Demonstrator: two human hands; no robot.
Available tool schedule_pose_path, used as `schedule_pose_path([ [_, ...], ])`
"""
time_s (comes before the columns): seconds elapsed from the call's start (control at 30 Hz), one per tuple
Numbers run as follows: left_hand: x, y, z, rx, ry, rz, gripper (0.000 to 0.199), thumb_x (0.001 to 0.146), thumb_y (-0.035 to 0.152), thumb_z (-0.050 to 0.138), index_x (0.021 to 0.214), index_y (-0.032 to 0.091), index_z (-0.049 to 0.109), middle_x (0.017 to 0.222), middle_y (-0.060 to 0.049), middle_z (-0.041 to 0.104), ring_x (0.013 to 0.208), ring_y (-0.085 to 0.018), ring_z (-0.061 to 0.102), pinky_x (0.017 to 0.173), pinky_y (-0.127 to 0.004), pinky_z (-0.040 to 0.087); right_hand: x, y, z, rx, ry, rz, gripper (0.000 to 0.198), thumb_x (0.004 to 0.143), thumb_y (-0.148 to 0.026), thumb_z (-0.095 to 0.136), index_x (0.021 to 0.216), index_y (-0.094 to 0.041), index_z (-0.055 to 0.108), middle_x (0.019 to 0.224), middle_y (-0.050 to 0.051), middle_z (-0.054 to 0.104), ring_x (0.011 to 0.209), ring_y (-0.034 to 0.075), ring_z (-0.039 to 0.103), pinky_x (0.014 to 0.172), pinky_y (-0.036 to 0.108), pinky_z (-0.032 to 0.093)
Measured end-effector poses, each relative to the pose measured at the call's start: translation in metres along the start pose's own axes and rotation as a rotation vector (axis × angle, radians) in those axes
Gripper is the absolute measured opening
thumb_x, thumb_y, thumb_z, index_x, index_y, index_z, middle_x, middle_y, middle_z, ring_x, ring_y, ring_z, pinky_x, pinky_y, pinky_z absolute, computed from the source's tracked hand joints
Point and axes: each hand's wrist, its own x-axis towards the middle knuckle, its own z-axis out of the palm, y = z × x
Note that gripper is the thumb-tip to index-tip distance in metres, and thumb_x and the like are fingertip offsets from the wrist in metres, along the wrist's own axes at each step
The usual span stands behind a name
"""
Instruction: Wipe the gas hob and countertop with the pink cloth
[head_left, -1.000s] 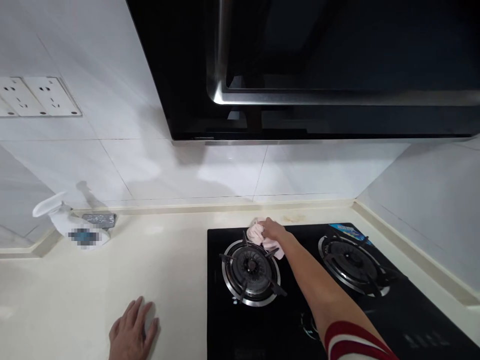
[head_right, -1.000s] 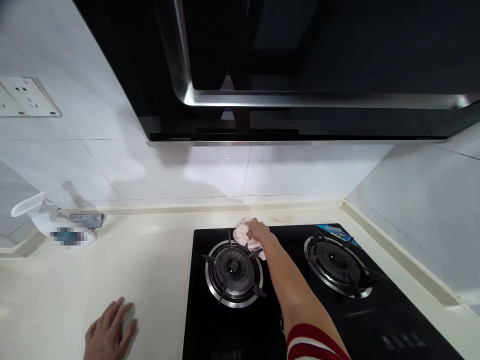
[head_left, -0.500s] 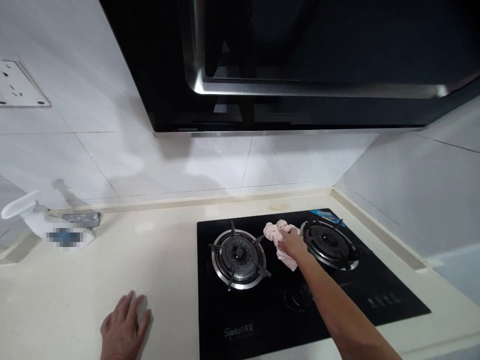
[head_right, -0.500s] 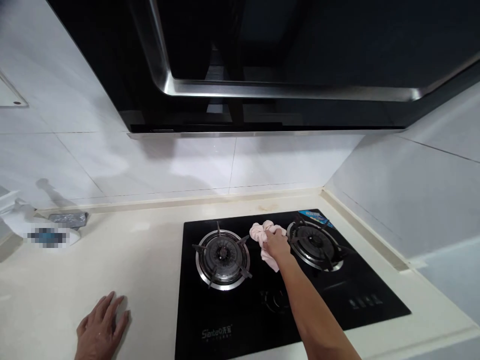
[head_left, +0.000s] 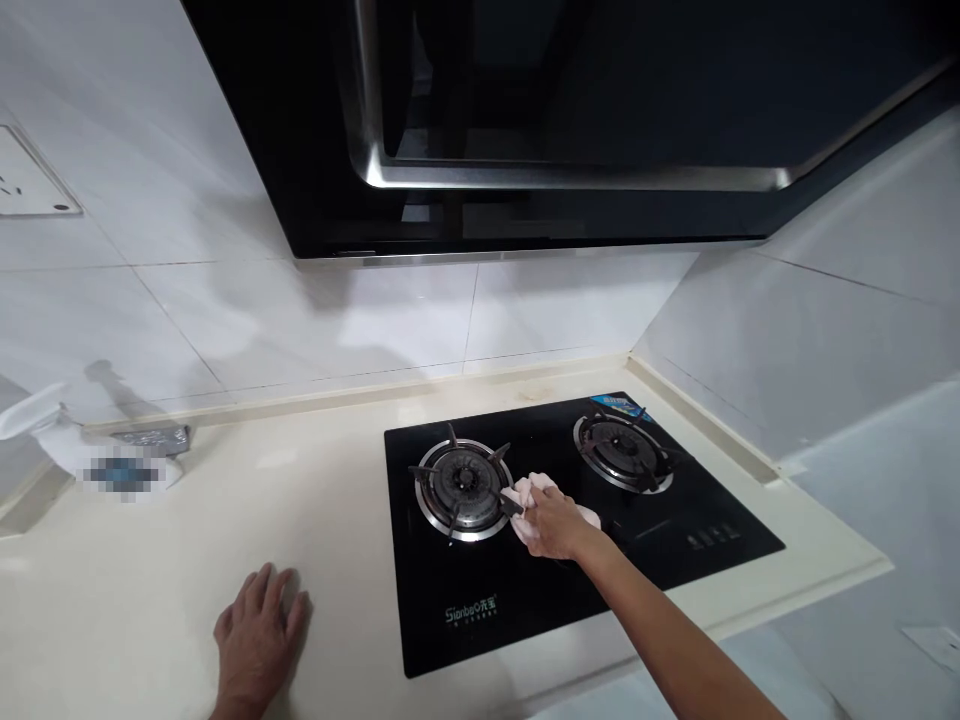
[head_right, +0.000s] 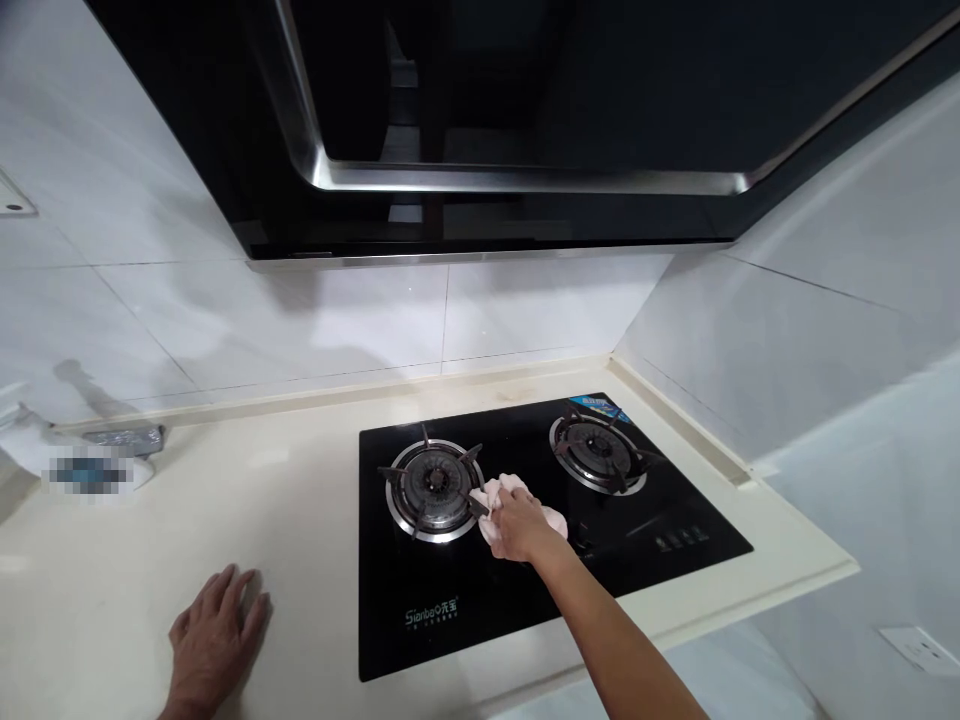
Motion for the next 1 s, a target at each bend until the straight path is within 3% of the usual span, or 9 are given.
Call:
schedule_pose_path([
  [0.2,-0.001,0.0,0.002,0.022,0.015,0.015,0.047,0.1,0.043,0.034,0.132,0.021,0.061,0.152,-0.013,0.05,0.144,-0.029,0.038,0.114,-0.05,0.03,-0.035,-0.029,0.008,-0.002,0.063,-0.076,0.044,0.074,-0.036,0.067,0.116,-0.027,0.076,0.145,0.013,0.054,0.133,0.042,0.039,0.109,0.061,0.032],
  [0.43,-0.001,0.001,0.0,0.006,0.006,0.017,0.048,0.1,0.044,0.033,0.133,0.021,0.06,0.152,-0.014,0.049,0.144,-0.029,0.037,0.115,-0.05,0.029,-0.064,-0.07,0.019,0.049,0.156,0.027,0.047,0.075,-0.032,0.066,0.12,-0.023,0.073,0.141,0.015,0.057,0.129,0.042,0.042,0.109,0.059,0.033],
  [0.6,-0.001,0.001,-0.002,-0.017,-0.011,0.007,0.048,0.1,0.045,0.032,0.132,0.023,0.06,0.152,-0.013,0.049,0.145,-0.029,0.036,0.116,-0.05,0.027,-0.101,-0.095,0.036,0.202,0.118,0.041,0.039,0.071,-0.026,0.067,0.108,-0.024,0.076,0.148,0.012,0.053,0.137,0.043,0.039,0.111,0.059,0.034],
  [0.7,-0.002,0.0,-0.002,-0.039,-0.025,0.01,0.051,0.1,0.047,0.031,0.134,0.022,0.059,0.154,-0.013,0.047,0.146,-0.03,0.035,0.115,-0.052,0.028,-0.128,-0.092,0.04,0.455,0.064,-0.006,0.035,0.069,-0.026,0.066,0.103,-0.024,0.076,0.143,0.009,0.058,0.136,0.037,0.044,0.116,0.054,0.033],
  [0.77,-0.002,0.0,-0.001,-0.043,-0.03,0.006,0.051,0.1,0.047,0.03,0.134,0.022,0.059,0.154,-0.012,0.047,0.146,-0.029,0.034,0.115,-0.052,0.027,-0.139,-0.073,0.029,0.748,0.02,0.021,0.032,0.075,-0.033,0.062,0.102,-0.023,0.075,0.126,0.009,0.068,0.123,0.031,0.058,0.109,0.046,0.044],
  [0.83,-0.002,0.0,0.0,-0.04,-0.029,-0.002,0.051,0.1,0.046,0.029,0.134,0.023,0.059,0.154,-0.011,0.048,0.146,-0.028,0.035,0.116,-0.051,0.028,-0.141,-0.044,0.004,0.977,0.057,0.117,0.033,0.08,-0.042,0.059,0.102,-0.022,0.072,0.107,0.007,0.073,0.1,0.026,0.067,0.092,0.039,0.054],
  [0.9,-0.002,0.0,0.001,-0.035,-0.018,-0.004,0.051,0.1,0.046,0.029,0.133,0.022,0.06,0.154,-0.011,0.049,0.146,-0.028,0.035,0.116,-0.05,0.028,-0.132,-0.012,-0.032,1.042,0.248,0.215,0.039,0.078,-0.05,0.062,0.104,-0.021,0.069,0.096,0.005,0.073,0.087,0.024,0.068,0.08,0.036,0.057],
  [1.0,-0.002,-0.002,0.004,-0.03,0.014,0.0,0.053,0.099,0.046,0.028,0.131,0.021,0.061,0.153,-0.013,0.049,0.145,-0.029,0.037,0.115,-0.051,0.028,-0.094,0.029,-0.094,0.957,0.652,0.187,0.054,0.075,-0.054,0.07,0.12,-0.024,0.064,0.116,0.006,0.071,0.105,0.025,0.066,0.092,0.037,0.055],
])
